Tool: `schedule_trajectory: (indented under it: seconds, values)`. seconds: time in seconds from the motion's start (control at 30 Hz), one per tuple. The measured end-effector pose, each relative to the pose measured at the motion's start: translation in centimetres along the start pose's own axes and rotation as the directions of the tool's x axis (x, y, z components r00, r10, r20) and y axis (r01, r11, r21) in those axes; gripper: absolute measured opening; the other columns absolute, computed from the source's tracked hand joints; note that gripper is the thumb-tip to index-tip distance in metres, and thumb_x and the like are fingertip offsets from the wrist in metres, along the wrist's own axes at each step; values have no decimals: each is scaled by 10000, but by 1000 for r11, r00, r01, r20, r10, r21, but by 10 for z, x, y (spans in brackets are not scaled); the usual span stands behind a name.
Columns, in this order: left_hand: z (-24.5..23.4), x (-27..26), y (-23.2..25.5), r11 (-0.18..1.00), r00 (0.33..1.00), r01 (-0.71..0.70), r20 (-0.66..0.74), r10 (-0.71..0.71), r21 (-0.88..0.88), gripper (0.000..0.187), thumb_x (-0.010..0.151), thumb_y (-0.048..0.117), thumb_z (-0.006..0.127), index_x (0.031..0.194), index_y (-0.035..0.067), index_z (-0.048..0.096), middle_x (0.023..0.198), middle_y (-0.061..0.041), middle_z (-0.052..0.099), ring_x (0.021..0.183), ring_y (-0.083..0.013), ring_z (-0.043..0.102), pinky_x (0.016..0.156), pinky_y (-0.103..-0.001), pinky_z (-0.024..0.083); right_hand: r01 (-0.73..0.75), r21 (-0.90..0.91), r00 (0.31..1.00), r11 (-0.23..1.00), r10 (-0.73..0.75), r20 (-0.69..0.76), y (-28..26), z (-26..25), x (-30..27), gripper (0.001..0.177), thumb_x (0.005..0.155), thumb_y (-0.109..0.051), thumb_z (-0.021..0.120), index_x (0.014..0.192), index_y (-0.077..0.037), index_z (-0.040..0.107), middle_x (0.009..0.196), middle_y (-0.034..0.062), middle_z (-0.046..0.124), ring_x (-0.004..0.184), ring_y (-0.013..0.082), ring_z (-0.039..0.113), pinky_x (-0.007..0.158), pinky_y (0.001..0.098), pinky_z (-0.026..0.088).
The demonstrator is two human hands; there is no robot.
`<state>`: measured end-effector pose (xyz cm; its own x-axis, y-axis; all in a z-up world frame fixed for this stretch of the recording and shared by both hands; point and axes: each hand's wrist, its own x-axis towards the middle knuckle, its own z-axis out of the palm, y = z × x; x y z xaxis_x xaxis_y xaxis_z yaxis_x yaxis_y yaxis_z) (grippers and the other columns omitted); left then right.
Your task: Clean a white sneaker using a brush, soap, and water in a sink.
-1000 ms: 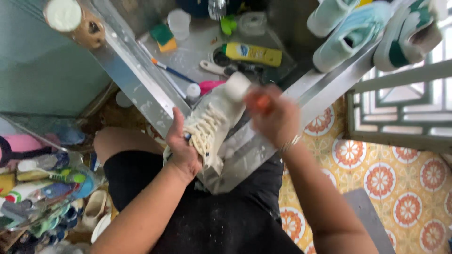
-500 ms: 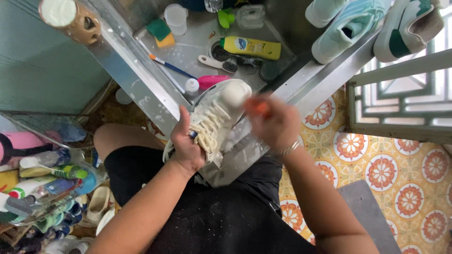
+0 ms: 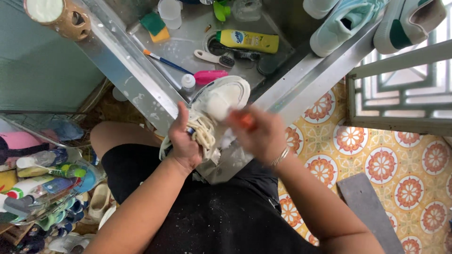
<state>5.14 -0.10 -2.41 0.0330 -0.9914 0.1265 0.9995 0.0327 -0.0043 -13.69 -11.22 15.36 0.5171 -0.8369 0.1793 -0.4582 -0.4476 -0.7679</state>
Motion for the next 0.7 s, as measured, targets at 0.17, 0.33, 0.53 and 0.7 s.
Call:
schedule_trajectory:
  seconds: [0.17, 0.33, 0.53, 0.7]
  values:
    - [122, 53, -9, 933, 875, 120, -480, 62, 339, 843, 1001, 628, 564, 1416, -105, 530, 1271, -175, 653, 1154, -275, 647, 1042, -415, 514, 9, -117, 976, 993, -34, -215, 35, -5, 12, 181, 917, -189, 855, 1000, -97, 723, 835, 118, 728, 715, 216, 742, 647, 326, 580]
    - [115, 52, -7, 904, 861, 124, -498, 107, 409, 856, 990, 629, 555, 1445, -95, 503, 1334, -175, 618, 1212, -295, 616, 1082, -430, 482, 0, 14, 994, 1000, 1, -112, 22, 11, -9, 186, 852, -169, 836, 964, -89, 710, 732, 109, 684, 642, 202, 735, 608, 325, 564]
    - [125, 57, -8, 921, 869, 124, -488, 78, 368, 877, 969, 623, 532, 1463, -98, 465, 1415, -193, 589, 1303, -322, 592, 1152, -458, 467, 14, -122, 936, 992, -56, -347, 69, 9, 0, 177, 981, -161, 834, 1022, -84, 680, 977, 113, 771, 836, 189, 770, 713, 301, 597]
    - [120, 53, -3, 949, 907, 149, -421, -19, 278, 914, 978, 663, 518, 1488, -93, 452, 1404, -218, 584, 1285, -351, 583, 1132, -466, 458, 137, 39, 984, 990, -131, -119, 4, 15, -17, 176, 887, -176, 828, 956, -107, 682, 914, 103, 767, 766, 180, 753, 681, 280, 587]
